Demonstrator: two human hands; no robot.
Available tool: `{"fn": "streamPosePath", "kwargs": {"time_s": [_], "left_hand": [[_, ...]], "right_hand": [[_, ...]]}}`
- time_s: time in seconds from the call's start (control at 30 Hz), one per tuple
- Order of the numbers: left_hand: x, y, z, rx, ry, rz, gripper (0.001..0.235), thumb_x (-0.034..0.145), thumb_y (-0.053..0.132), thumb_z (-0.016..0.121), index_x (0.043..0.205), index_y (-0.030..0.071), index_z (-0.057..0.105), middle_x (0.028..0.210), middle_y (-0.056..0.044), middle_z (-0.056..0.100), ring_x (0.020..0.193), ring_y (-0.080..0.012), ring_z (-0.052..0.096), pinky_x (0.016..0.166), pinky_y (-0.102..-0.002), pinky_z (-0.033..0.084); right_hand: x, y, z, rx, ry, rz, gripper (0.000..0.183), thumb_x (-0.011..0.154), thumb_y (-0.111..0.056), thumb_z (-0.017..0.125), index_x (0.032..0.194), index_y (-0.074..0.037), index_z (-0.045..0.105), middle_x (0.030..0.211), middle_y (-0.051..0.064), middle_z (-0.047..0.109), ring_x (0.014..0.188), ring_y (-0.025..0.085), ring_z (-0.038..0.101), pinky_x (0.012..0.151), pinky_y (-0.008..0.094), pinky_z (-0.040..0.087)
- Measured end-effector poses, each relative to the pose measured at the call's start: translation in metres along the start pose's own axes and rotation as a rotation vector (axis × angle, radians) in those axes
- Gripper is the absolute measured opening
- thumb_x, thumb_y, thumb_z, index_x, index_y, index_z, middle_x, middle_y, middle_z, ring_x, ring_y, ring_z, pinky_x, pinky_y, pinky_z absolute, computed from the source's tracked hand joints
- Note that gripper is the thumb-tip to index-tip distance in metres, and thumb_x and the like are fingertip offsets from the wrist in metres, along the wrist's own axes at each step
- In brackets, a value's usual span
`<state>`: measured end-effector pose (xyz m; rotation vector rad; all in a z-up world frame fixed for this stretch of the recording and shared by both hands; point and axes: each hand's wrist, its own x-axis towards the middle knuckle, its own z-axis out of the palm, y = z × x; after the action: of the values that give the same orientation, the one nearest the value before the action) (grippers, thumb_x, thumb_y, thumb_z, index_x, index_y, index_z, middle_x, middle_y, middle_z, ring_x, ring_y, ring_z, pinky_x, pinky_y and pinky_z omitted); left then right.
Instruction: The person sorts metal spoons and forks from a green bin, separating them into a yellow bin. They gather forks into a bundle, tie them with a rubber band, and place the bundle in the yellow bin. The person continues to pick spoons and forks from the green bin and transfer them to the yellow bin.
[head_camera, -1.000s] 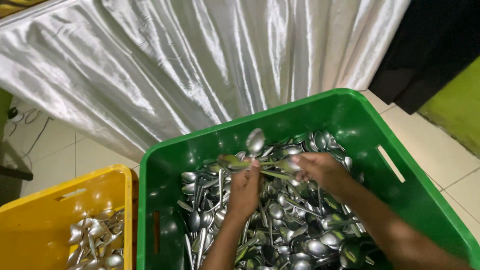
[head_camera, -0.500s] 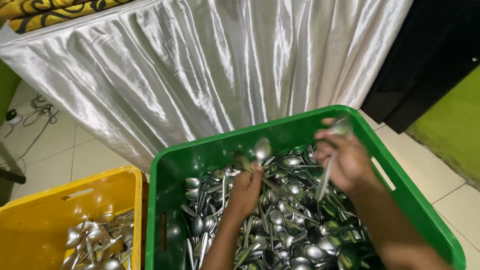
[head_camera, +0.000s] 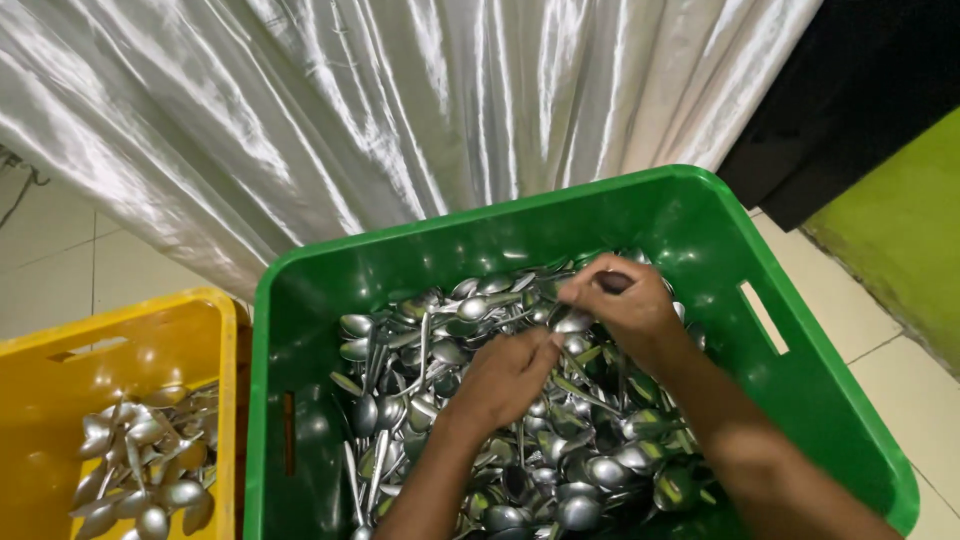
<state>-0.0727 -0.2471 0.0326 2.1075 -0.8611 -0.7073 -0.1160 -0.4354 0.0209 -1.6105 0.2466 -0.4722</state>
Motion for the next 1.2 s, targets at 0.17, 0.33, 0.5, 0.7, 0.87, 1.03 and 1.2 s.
{"fn": "streamPosePath", "kwargs": {"time_s": [0.17, 0.33, 0.5, 0.7, 0.87, 1.03, 1.2], "left_hand": [[0.007, -0.015, 0.003, -0.263, 0.059, -0.048, 0.056, 0.104, 0.046, 0.032, 0.095, 0.006, 0.070, 0.088, -0.022, 0.072, 0.094, -0.0431, 0.068, 0.084, -0.052, 0.052], [0.023, -0.044, 0.005, -0.299, 0.195, 0.014, 0.045, 0.106, 0.037, 0.036, 0.098, 0.011, 0.071, 0.079, -0.019, 0.071, 0.087, -0.0355, 0.071, 0.084, -0.045, 0.054], [0.010, -0.017, -0.004, -0.141, 0.381, -0.024, 0.034, 0.106, 0.031, 0.044, 0.107, 0.017, 0.075, 0.071, -0.010, 0.076, 0.079, -0.0388, 0.073, 0.074, -0.048, 0.055], [0.007, -0.008, -0.004, -0.104, 0.412, -0.031, 0.038, 0.106, 0.035, 0.036, 0.112, 0.020, 0.071, 0.100, -0.020, 0.077, 0.102, -0.0487, 0.069, 0.086, -0.055, 0.053], [0.002, 0.002, 0.006, -0.123, 0.258, 0.076, 0.035, 0.104, 0.024, 0.040, 0.120, 0.013, 0.069, 0.110, -0.022, 0.074, 0.103, -0.0497, 0.068, 0.089, -0.056, 0.053], [0.001, 0.001, 0.012, -0.142, 0.185, 0.119, 0.032, 0.101, 0.020, 0.053, 0.128, 0.013, 0.069, 0.097, -0.019, 0.074, 0.092, -0.0447, 0.070, 0.076, -0.053, 0.055], [0.010, -0.016, 0.022, -0.178, 0.163, 0.076, 0.025, 0.099, 0.023, 0.056, 0.115, 0.013, 0.073, 0.106, -0.019, 0.075, 0.102, -0.0462, 0.070, 0.084, -0.054, 0.056]], "right_hand": [[0.012, 0.006, -0.009, 0.322, 0.265, 0.039, 0.014, 0.094, -0.013, 0.077, 0.088, -0.006, 0.066, 0.085, 0.009, 0.072, 0.082, 0.018, 0.070, 0.068, 0.033, 0.063], [0.032, 0.030, -0.051, 0.778, 0.229, 0.126, 0.026, 0.102, -0.018, 0.069, 0.077, -0.018, 0.061, 0.098, 0.000, 0.068, 0.122, 0.034, 0.069, 0.082, 0.039, 0.069], [0.037, 0.039, -0.065, 0.767, 0.224, 0.376, 0.016, 0.106, -0.038, 0.058, 0.108, -0.022, 0.058, 0.103, -0.005, 0.075, 0.077, 0.003, 0.070, 0.062, 0.015, 0.058], [0.031, 0.046, -0.033, 0.605, -0.015, 0.401, 0.021, 0.106, -0.015, 0.054, 0.126, -0.021, 0.058, 0.084, -0.007, 0.050, 0.061, 0.002, 0.043, 0.051, 0.017, 0.037], [0.013, 0.022, 0.004, 0.340, -0.079, 0.370, 0.039, 0.096, -0.014, 0.068, 0.132, -0.008, 0.053, 0.087, -0.001, 0.049, 0.060, 0.005, 0.041, 0.045, 0.017, 0.036], [0.015, 0.030, 0.006, 0.238, -0.028, 0.361, 0.034, 0.096, -0.011, 0.060, 0.130, -0.009, 0.058, 0.092, 0.003, 0.048, 0.070, 0.010, 0.046, 0.051, 0.022, 0.044], [0.018, 0.024, 0.000, 0.179, -0.033, 0.334, 0.028, 0.096, -0.023, 0.069, 0.116, -0.004, 0.063, 0.086, 0.008, 0.056, 0.071, 0.018, 0.057, 0.051, 0.026, 0.044]]}}
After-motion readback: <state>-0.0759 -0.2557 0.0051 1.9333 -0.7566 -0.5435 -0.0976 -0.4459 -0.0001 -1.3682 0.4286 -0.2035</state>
